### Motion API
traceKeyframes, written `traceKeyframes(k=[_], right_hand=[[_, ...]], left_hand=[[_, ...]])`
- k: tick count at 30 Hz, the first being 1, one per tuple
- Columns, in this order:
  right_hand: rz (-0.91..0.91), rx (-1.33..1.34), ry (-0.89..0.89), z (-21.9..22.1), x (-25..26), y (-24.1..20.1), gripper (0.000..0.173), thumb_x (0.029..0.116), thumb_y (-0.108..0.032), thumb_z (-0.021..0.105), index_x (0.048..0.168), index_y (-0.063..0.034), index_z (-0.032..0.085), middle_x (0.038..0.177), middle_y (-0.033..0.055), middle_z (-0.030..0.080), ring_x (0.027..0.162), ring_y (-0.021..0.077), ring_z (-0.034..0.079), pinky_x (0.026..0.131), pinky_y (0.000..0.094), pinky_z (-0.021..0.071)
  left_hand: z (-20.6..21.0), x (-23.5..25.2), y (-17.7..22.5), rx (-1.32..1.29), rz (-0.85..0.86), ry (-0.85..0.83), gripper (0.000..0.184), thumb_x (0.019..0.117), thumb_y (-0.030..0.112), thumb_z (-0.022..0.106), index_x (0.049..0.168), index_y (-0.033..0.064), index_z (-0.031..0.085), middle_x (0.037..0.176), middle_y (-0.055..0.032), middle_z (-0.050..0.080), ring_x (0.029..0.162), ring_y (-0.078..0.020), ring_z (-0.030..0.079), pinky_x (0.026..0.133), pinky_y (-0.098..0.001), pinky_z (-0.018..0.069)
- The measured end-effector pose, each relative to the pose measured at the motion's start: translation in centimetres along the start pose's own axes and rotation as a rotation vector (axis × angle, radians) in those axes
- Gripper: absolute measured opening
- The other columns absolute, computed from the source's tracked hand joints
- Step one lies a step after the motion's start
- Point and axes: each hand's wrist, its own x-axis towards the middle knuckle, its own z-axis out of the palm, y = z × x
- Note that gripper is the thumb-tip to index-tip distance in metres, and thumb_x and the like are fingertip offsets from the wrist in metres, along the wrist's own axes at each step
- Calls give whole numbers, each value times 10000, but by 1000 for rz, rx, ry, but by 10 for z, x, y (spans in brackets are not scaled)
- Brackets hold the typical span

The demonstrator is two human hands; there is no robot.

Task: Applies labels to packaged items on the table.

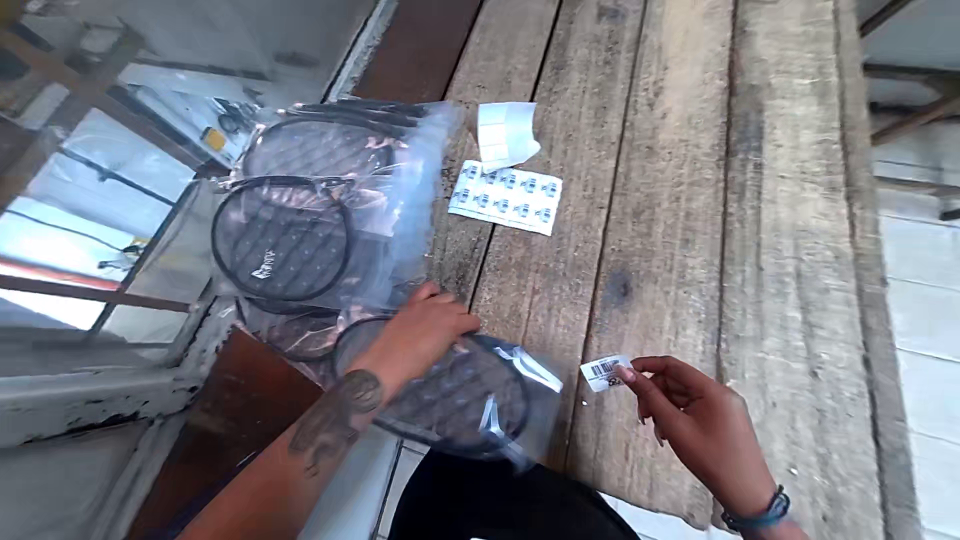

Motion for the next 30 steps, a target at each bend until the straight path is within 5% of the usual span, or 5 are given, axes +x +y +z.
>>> traceKeyframes(k=[6,11,16,25,30], right_hand=[[82,7,195,-49,-24,20,250,960,-301,657,1044,-68,690,654,-68,649,477,11,584,412,187,495],[176,21,266,-68,-52,42,272,961,-287,655,1063,-36,669,679,-64,656,503,12,598,444,188,513],[207,-1,237,-73,-54,46,243,955,-282,654,1031,-51,673,661,-60,654,490,22,599,431,196,510],[283,46,-155,-54,-37,49,211,964,-206,673,1011,-1,696,749,49,711,596,152,690,575,356,616],[492,266,-288,25,-35,40,222,987,-219,660,1002,1,684,750,52,721,615,158,708,624,353,628]], left_hand=[[52,68,82,-48,-70,270,521,903,122,763,1388,266,639,1484,-115,542,1433,-348,440,1197,-636,264],[147,-2,132,-89,-341,197,837,884,814,457,1578,350,408,1685,-184,227,1535,-500,168,1134,-821,106],[133,13,69,-57,23,71,498,992,633,483,1471,497,510,1686,-12,286,1574,-310,183,1189,-743,97],[152,41,129,-349,-137,403,163,923,220,742,1041,108,759,1060,-82,716,1044,-285,675,931,-515,545],[128,42,135,-763,-468,458,93,868,252,800,889,161,797,889,34,713,932,-157,655,927,-476,485]])
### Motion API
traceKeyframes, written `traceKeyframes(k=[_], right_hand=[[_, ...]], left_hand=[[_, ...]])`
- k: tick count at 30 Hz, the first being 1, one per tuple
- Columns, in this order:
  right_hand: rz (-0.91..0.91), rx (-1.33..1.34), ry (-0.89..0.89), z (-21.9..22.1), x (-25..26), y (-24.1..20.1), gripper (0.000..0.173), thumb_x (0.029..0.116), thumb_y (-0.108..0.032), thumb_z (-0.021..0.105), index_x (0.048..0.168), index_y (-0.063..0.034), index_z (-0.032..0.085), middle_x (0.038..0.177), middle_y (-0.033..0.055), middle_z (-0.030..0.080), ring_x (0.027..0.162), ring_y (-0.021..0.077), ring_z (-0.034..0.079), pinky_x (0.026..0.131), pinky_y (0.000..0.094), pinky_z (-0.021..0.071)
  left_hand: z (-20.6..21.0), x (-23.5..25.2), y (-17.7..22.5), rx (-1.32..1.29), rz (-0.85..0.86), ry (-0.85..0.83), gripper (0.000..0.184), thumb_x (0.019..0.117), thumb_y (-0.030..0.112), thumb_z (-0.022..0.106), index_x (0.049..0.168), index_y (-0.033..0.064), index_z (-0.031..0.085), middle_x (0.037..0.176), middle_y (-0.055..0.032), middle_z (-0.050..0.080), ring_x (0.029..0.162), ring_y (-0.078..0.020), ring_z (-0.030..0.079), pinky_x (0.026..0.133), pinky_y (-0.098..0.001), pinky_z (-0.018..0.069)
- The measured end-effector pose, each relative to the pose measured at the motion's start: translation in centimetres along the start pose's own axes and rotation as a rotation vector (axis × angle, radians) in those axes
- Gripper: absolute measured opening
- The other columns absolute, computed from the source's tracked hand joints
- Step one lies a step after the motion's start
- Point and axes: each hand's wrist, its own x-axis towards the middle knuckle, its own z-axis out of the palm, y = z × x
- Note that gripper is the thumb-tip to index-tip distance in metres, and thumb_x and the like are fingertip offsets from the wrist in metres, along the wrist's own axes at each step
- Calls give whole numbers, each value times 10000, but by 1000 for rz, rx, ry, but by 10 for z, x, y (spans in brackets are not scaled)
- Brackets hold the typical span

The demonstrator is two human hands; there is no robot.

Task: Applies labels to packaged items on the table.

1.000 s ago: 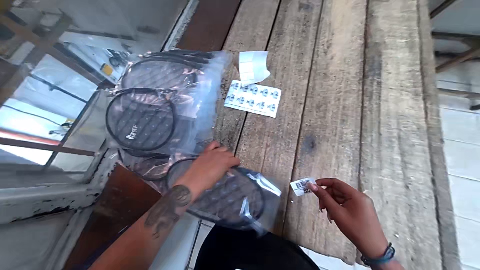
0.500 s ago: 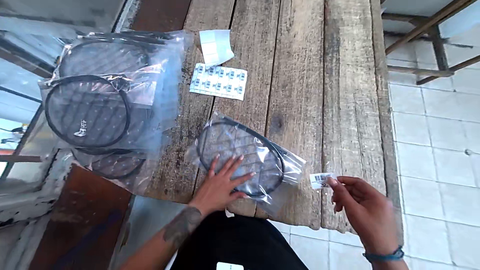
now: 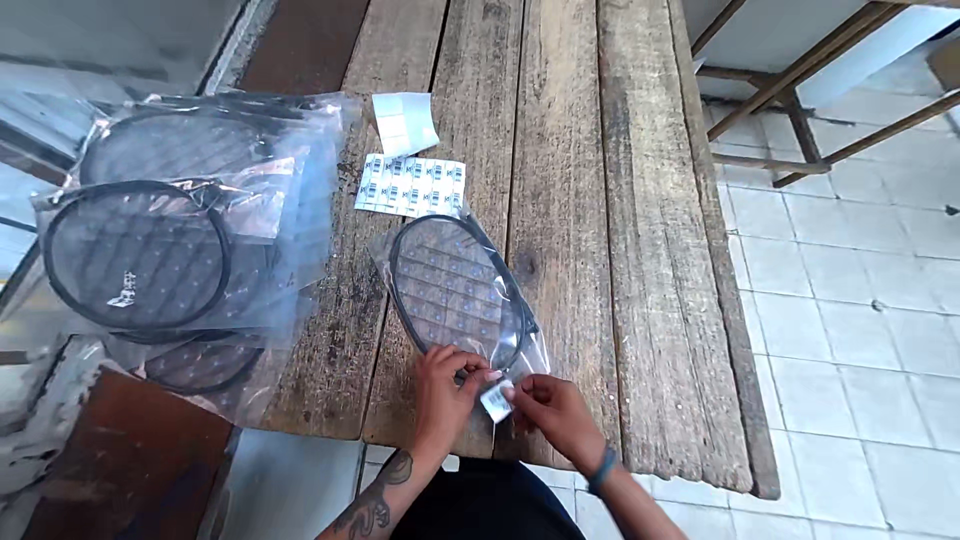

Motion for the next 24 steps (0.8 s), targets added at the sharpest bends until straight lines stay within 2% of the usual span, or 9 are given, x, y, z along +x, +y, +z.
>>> traceKeyframes(k=[3,6,8,13,18,19,21,22,24], right_hand=[[-96,25,399,38,11,-2,183,984,-129,619,1015,43,673,690,66,695,552,158,673,541,353,591],[-149,-332,281,62,16,-21,359,941,-114,630,1235,90,645,1007,245,727,959,374,715,895,539,551],[-57,-499,90,62,32,-38,492,975,-169,595,1417,37,530,1147,245,700,1104,385,672,1005,534,497],[142,-515,262,59,67,-61,478,1022,-349,595,1381,-35,560,1023,224,733,991,417,709,899,568,537],[-25,-490,310,63,72,-52,421,999,-379,638,1259,-48,639,888,214,726,826,427,716,720,608,552],[8,-513,286,62,73,-57,406,1000,-373,632,1272,-72,646,914,205,734,861,419,718,760,599,550],[73,-606,219,58,75,-68,393,1017,-344,594,1317,-92,629,960,210,737,929,423,714,823,592,542],[131,-657,168,57,76,-75,404,1041,-347,553,1364,-107,585,997,206,733,975,414,708,859,582,532],[190,-703,129,59,74,-80,469,1054,-361,522,1444,-102,502,1018,213,728,994,424,705,865,587,532]], left_hand=[[-4,2,16,-178,-161,-80,125,876,244,788,910,123,784,906,22,716,963,-133,645,936,-394,485],[0,-1,23,-357,-264,-100,137,860,206,794,922,86,774,924,-10,709,961,-117,646,899,-309,518],[-1,-2,21,-411,-267,-113,123,857,179,791,925,78,772,920,-6,700,949,-98,640,889,-284,518],[-5,0,18,-451,-252,-158,114,840,185,807,902,94,777,892,22,698,938,-73,639,872,-251,521],[-10,3,15,-491,-218,-226,139,828,211,824,895,98,780,871,31,695,892,-65,641,835,-239,526],[-16,4,14,-468,-158,-223,149,845,215,818,913,90,774,892,17,703,880,-63,662,819,-231,559],[-37,12,4,-180,92,-132,246,893,300,777,1035,99,766,1055,-11,734,1034,-98,679,932,-292,567],[-50,19,-9,69,214,-85,381,915,399,735,1164,111,749,1216,-39,716,1199,-174,640,1046,-398,515],[-72,38,-42,516,358,-113,690,960,625,540,1469,159,564,1571,-52,482,1491,-300,388,1208,-600,285]])
